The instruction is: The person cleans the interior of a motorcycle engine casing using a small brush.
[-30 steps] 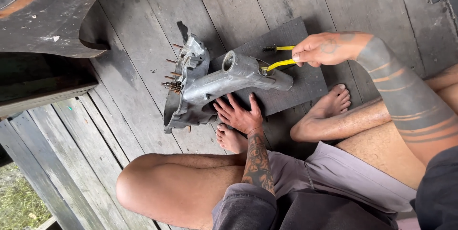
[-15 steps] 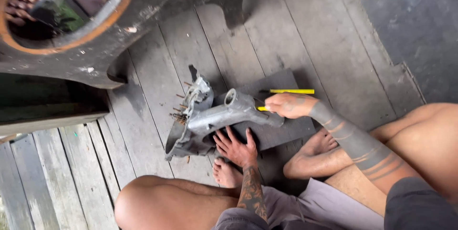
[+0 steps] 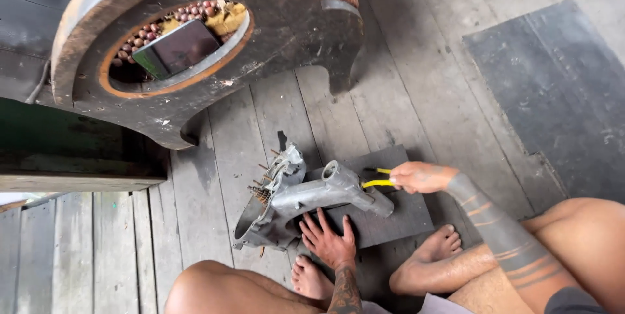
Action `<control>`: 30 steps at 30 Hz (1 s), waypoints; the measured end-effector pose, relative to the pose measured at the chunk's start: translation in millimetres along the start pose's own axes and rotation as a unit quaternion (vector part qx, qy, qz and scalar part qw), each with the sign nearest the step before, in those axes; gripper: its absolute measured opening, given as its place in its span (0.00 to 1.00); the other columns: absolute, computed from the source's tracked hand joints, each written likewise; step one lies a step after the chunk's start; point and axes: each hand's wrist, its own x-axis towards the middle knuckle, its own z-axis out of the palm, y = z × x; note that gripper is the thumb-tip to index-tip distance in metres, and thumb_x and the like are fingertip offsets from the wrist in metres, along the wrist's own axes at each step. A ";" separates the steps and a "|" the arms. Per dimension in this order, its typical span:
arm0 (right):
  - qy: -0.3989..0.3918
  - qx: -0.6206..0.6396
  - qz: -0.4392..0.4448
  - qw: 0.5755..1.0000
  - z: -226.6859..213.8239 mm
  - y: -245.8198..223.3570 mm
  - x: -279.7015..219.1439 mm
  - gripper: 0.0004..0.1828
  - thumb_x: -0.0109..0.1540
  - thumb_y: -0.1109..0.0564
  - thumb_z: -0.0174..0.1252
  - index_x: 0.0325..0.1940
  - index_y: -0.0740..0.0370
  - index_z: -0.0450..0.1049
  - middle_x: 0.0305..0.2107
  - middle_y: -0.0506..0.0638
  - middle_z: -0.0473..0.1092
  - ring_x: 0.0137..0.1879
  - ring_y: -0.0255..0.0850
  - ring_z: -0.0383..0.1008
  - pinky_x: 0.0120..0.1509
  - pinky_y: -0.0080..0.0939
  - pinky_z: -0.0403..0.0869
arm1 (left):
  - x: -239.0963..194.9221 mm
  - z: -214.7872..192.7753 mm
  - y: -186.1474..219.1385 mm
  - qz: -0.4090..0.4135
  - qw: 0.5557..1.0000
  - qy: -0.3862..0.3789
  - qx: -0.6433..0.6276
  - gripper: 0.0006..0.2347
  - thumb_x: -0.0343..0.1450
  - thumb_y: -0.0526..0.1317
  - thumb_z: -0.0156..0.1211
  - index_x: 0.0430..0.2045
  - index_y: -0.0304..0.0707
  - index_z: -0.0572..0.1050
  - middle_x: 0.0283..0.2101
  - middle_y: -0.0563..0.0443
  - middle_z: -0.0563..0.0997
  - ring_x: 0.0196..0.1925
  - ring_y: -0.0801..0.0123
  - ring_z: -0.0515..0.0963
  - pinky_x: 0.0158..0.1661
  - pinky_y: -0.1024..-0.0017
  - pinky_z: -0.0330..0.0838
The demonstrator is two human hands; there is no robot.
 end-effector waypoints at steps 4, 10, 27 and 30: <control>0.037 -0.063 -0.015 0.997 34.3 -18.6 6.4 0.17 0.67 0.48 0.48 0.27 0.59 0.66 0.19 0.45 0.64 0.26 0.36 0.59 0.30 0.39 0.62 | -2.6 -1.8 5.6 0.002 1.000 0.022 -0.004 0.35 0.64 0.63 0.55 0.66 0.50 0.64 0.73 0.42 0.59 0.75 0.47 0.57 0.67 0.50 0.52; 0.007 -0.061 0.033 0.998 9.2 -17.7 4.0 0.17 0.68 0.51 0.49 0.28 0.62 0.71 0.17 0.47 0.65 0.24 0.35 0.60 0.28 0.36 0.60 | 3.7 1.6 2.3 -0.007 1.000 0.014 -0.010 0.36 0.63 0.64 0.56 0.67 0.51 0.64 0.74 0.43 0.57 0.75 0.48 0.55 0.68 0.51 0.50; -0.001 -0.090 0.041 0.995 0.2 -40.9 -7.5 0.13 0.65 0.53 0.52 0.32 0.62 0.77 0.17 0.46 0.65 0.23 0.33 0.59 0.27 0.35 0.58 | -0.1 6.8 4.0 -0.008 1.000 0.015 -0.006 0.37 0.63 0.64 0.56 0.68 0.52 0.62 0.75 0.43 0.56 0.76 0.47 0.54 0.68 0.51 0.48; 0.054 -0.198 0.027 0.978 3.4 -57.7 -17.5 0.13 0.64 0.50 0.54 0.31 0.58 0.77 0.15 0.43 0.65 0.22 0.34 0.59 0.28 0.37 0.60 | -0.7 6.4 1.0 -0.009 1.000 0.013 -0.003 0.37 0.63 0.64 0.56 0.68 0.51 0.62 0.75 0.44 0.56 0.75 0.48 0.54 0.68 0.51 0.48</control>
